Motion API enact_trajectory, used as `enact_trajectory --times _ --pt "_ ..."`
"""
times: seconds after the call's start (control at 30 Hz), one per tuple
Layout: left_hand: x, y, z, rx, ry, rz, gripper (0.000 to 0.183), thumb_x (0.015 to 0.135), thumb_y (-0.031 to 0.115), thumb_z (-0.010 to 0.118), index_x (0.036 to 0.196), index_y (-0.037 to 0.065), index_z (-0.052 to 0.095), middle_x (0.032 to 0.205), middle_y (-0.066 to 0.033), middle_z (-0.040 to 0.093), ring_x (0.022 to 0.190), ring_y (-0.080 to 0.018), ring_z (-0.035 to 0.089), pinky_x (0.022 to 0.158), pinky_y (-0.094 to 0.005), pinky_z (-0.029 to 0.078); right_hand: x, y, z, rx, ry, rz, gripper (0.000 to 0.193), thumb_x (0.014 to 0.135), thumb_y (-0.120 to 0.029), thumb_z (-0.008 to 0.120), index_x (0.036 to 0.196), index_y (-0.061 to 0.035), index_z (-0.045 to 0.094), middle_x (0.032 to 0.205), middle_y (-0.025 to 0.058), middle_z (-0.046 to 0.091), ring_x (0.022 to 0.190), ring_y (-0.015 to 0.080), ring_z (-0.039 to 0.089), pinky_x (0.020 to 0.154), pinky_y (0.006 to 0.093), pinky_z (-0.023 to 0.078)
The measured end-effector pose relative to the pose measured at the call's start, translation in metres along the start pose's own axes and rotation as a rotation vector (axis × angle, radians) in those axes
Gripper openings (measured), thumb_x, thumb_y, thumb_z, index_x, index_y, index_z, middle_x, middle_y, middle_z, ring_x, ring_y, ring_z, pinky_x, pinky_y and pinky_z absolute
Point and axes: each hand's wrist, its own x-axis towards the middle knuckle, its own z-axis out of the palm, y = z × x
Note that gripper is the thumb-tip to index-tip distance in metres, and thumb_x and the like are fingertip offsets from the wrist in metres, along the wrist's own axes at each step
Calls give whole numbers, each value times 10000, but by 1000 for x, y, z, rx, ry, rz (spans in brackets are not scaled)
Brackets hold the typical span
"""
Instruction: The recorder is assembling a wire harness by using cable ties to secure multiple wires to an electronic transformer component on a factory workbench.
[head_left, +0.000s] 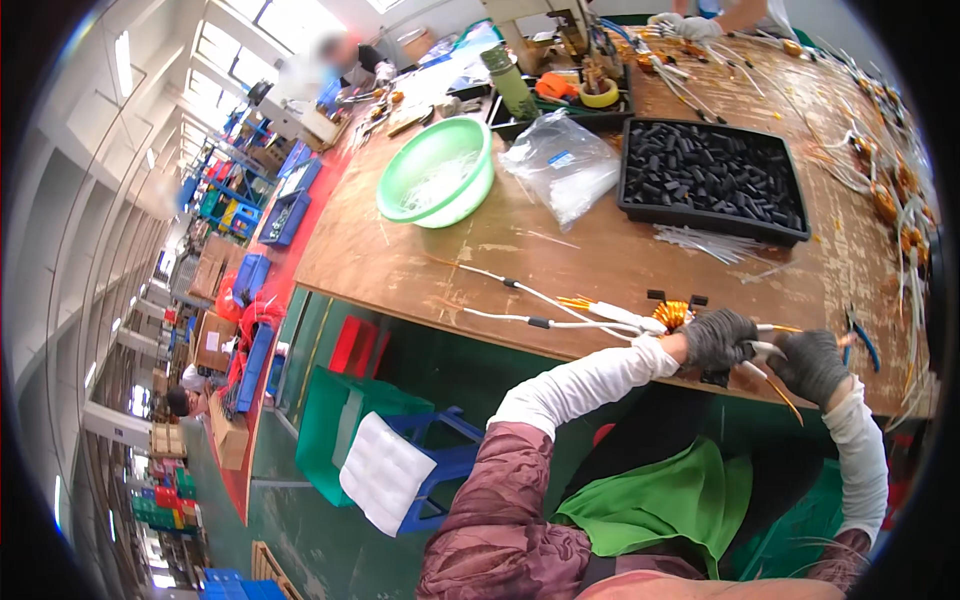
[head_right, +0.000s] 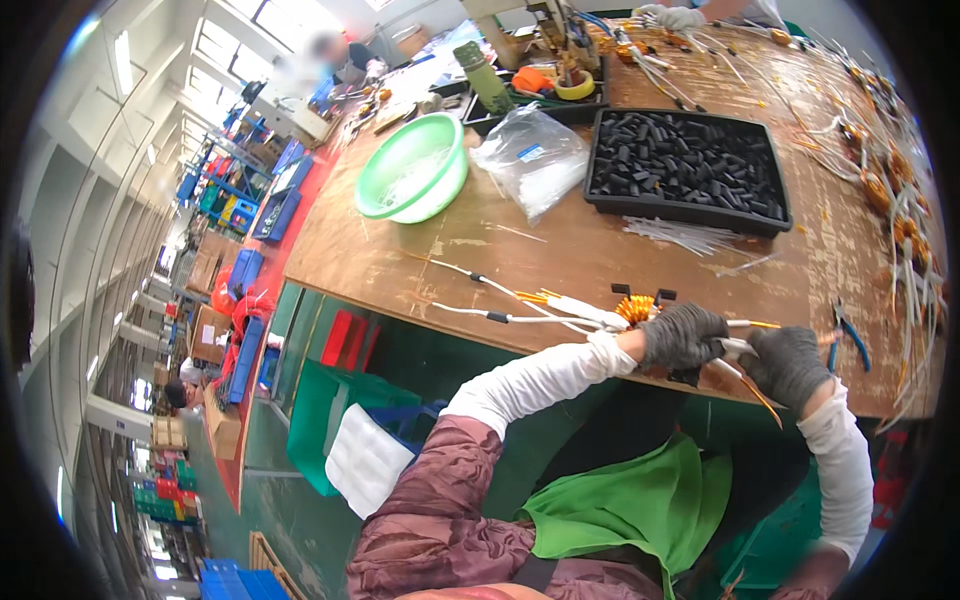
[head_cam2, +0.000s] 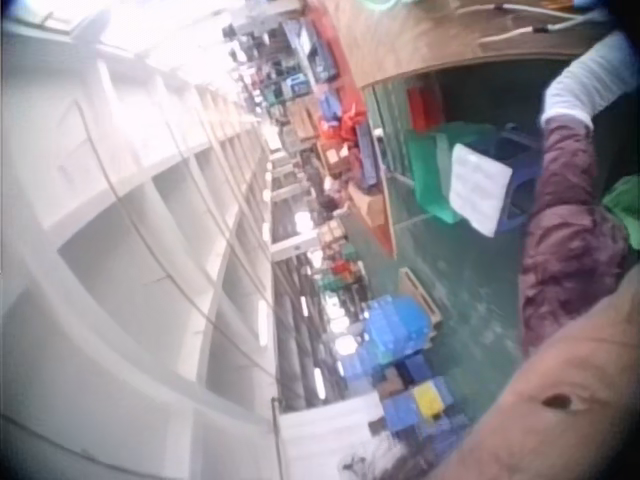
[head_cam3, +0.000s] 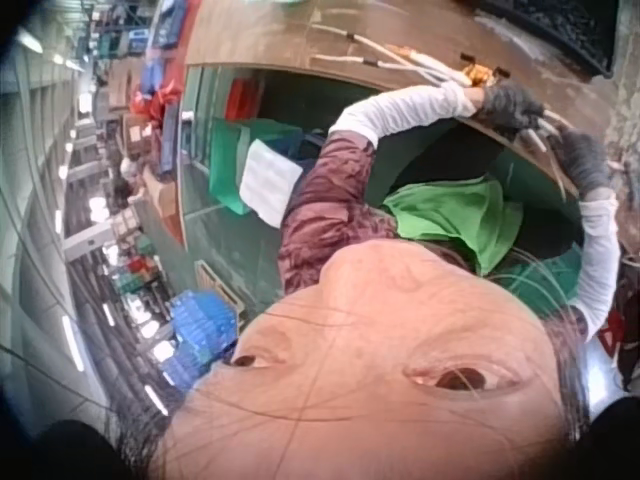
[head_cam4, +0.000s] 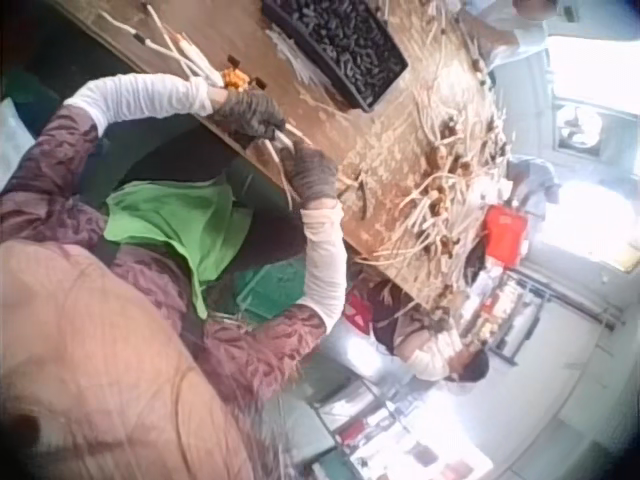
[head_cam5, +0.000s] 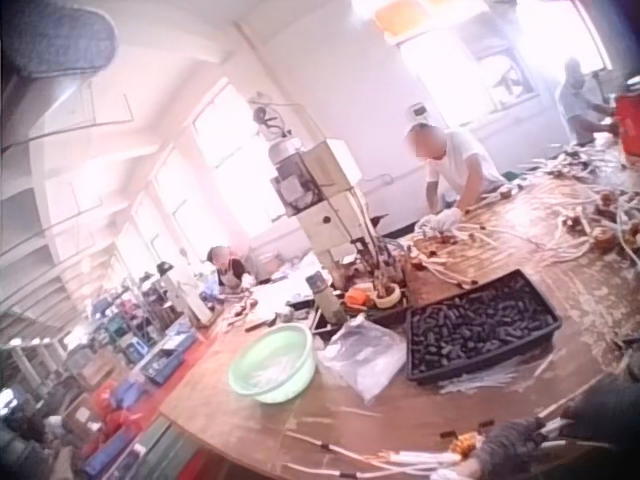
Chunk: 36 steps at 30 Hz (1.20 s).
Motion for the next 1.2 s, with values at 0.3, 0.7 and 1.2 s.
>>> enact_trajectory --times 0.3,0.7,1.2 --pt "16 7 -7 192 -393 0 214 729 279 585 782 77 631 711 -172 602 689 -353 596 611 -437 465 -6 4 1 355 -233 136 257 749 -345 612 707 -93 633 599 164 575 571 348 575 555 430 450" --pt "9 -7 -1 109 -308 119 229 795 278 575 797 49 575 722 -166 561 704 -360 547 637 -440 430 -52 19 32 263 -131 258 458 823 -497 496 670 -77 598 570 165 543 570 356 564 524 442 420" --pt "17 4 -26 -338 -453 -428 283 851 293 556 859 13 595 604 -26 531 539 -110 491 501 -273 409 -168 28 -27 -361 -420 552 152 735 -248 591 642 -133 626 609 67 612 606 238 633 491 374 445"
